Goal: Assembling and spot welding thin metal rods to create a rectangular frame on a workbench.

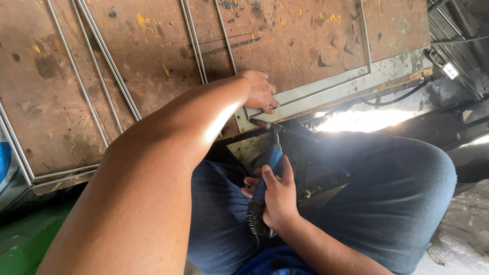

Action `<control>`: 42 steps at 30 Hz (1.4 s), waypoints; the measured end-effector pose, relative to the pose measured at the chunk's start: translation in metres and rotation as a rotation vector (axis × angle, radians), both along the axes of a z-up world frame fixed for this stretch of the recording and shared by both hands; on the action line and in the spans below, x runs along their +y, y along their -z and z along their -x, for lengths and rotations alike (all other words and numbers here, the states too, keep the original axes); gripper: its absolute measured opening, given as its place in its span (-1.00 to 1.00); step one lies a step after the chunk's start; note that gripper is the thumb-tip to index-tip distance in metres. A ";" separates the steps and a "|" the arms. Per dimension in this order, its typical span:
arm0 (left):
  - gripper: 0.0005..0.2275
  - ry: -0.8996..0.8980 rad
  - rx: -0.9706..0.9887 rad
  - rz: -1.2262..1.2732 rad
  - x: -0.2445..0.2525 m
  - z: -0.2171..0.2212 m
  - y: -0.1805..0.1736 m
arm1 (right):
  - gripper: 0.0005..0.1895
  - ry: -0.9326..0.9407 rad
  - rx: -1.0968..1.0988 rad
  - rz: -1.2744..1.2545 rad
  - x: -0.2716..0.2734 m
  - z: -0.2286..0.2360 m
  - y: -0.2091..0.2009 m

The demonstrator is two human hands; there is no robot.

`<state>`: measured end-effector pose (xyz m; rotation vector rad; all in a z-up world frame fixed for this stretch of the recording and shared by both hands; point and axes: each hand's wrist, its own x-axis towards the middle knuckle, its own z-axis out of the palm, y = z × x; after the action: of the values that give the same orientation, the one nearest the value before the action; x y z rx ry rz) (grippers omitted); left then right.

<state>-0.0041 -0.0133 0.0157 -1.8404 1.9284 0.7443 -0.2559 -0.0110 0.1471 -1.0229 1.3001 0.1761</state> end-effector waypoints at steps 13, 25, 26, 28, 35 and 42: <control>-0.69 0.082 -0.139 0.093 -0.015 -0.013 0.081 | -0.22 0.025 0.030 -0.010 0.013 -0.008 -0.009; -0.56 -0.028 -0.025 0.077 -0.005 -0.005 0.021 | -0.31 -0.007 -0.021 0.010 -0.005 0.002 0.007; -0.52 0.055 -0.045 0.103 -0.002 -0.004 0.020 | -0.30 0.006 -0.080 0.009 -0.012 0.010 0.019; -0.52 0.074 -0.044 0.090 -0.001 -0.006 0.015 | -0.31 0.012 -0.072 0.037 -0.018 0.011 0.016; -0.51 0.019 -0.008 0.018 0.002 -0.003 -0.009 | -0.44 -0.025 -0.065 0.047 -0.030 0.012 0.005; -0.47 0.123 -0.076 -0.018 0.007 -0.001 -0.017 | -0.30 -0.025 -0.065 -0.015 -0.026 0.011 0.010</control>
<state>-0.0028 -0.0063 0.0329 -1.6972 1.9595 0.6415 -0.2664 -0.0368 0.1370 -1.0248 1.2257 0.1698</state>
